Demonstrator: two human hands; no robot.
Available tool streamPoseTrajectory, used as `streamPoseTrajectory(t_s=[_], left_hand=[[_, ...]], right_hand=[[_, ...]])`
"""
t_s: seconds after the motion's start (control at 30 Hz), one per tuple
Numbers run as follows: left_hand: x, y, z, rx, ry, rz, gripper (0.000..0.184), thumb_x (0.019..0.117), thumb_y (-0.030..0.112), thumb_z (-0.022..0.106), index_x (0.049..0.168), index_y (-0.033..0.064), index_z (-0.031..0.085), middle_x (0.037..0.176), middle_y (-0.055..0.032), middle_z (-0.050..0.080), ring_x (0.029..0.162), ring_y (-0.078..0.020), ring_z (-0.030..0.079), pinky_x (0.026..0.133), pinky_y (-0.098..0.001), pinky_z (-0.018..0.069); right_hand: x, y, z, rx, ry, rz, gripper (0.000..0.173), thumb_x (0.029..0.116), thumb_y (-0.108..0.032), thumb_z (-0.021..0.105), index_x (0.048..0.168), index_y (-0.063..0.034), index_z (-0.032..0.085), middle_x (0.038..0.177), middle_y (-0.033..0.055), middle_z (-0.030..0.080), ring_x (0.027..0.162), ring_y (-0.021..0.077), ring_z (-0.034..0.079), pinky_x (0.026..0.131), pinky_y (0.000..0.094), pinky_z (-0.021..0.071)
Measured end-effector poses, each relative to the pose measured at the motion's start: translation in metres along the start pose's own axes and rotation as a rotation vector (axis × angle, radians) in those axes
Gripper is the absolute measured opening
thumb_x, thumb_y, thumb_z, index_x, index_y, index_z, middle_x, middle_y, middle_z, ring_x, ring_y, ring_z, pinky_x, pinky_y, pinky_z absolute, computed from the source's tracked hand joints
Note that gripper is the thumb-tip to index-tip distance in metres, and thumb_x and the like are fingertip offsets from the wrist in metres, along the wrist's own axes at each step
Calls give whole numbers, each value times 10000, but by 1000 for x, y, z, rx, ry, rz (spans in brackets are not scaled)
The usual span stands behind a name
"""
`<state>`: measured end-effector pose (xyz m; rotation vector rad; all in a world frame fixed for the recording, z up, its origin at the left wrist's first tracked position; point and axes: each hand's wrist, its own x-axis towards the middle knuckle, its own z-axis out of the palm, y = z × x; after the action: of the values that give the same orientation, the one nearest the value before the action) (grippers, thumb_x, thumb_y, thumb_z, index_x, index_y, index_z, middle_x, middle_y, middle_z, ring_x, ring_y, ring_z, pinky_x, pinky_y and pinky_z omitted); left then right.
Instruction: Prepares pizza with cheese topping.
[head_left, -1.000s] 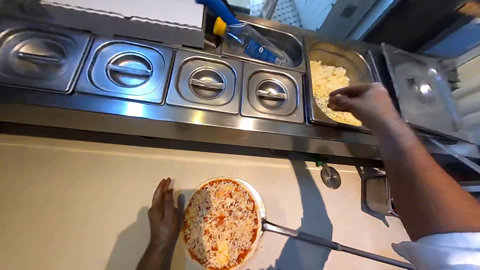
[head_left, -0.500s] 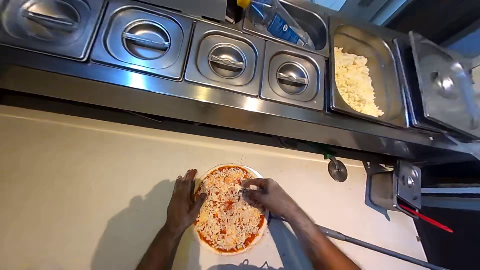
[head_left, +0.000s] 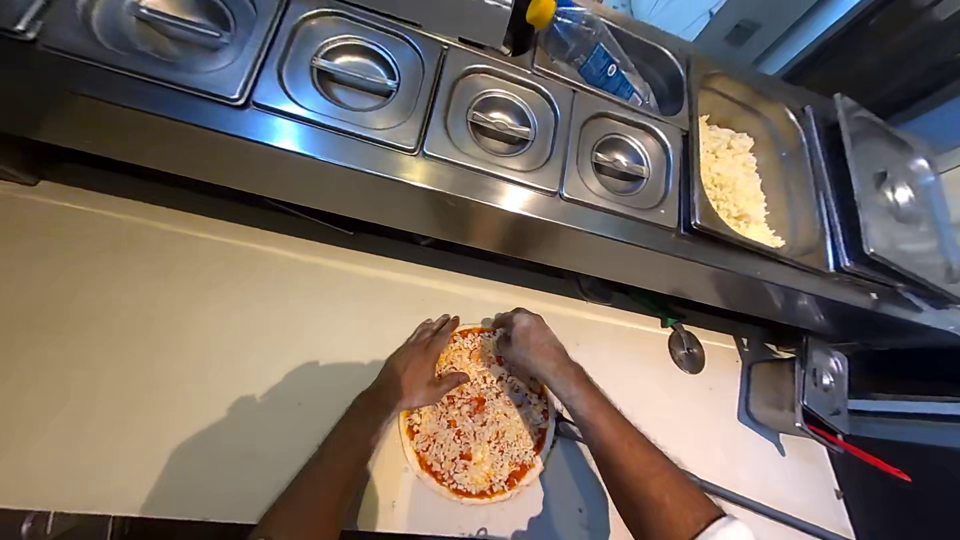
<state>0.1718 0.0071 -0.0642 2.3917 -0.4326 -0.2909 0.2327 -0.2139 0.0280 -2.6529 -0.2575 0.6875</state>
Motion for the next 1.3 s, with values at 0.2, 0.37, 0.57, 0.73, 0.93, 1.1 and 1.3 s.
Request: streamPoseTrajectory(t_s=[0.2,0.37,0.57,0.73,0.93,1.1,1.3], left_hand=[[24,-2,-7,6,-63,100,1029,863,694,646,1640,154,243,1642,0,379,1531,-178,312,1272,-391,238],[3,-7,-11,-8,-55,73,1039,855,683,659,1641,149,240,1627,-10,405,1520,-178,334,1268,-391,247],[-49,-8,-5,-50,24,23,1106,796,702,715,1622,105,286,1652,-19,361,1537,-176,300,1271,-395,248],[-80,3,15,-90,71,-85,1120,810,738,678,1629,99,258,1685,-47,285,1569,-170,207,1291,-399,201],[-102,20,44,-34,195,-112,1071,856,772,582,1612,67,302,1685,-84,280,1573,-214,206,1289,-439,220],[-104,23,50,-1,251,-84,997,894,748,551,1591,63,354,1670,-77,320,1572,-228,213,1293,-475,194],[-104,22,48,-29,220,-37,935,906,715,565,1593,113,369,1636,-45,392,1559,-223,257,1296,-507,177]], right_hand=[[17,-28,13,-65,-24,-22,201,955,-138,647,1128,-112,746,1116,116,724,1052,279,700,904,501,582],[7,-47,15,-15,-119,-120,225,951,-119,640,1155,-108,737,1066,111,742,993,260,719,885,492,583],[-19,-65,18,55,-233,-202,217,955,-117,655,1160,-108,725,1045,115,731,938,264,711,838,503,581],[-34,-48,23,54,-266,-205,177,977,-211,659,1119,-135,732,975,60,733,887,199,709,818,454,591],[-56,-16,18,-12,-251,-147,176,970,-235,675,1097,-147,758,1028,50,736,964,188,704,899,433,575],[-69,-4,21,18,-121,-168,214,951,-232,689,1144,-153,740,1033,40,738,953,172,707,889,402,585],[-81,1,29,136,-73,-198,222,981,-229,615,1149,-145,734,1107,35,721,1009,138,696,930,345,581]])
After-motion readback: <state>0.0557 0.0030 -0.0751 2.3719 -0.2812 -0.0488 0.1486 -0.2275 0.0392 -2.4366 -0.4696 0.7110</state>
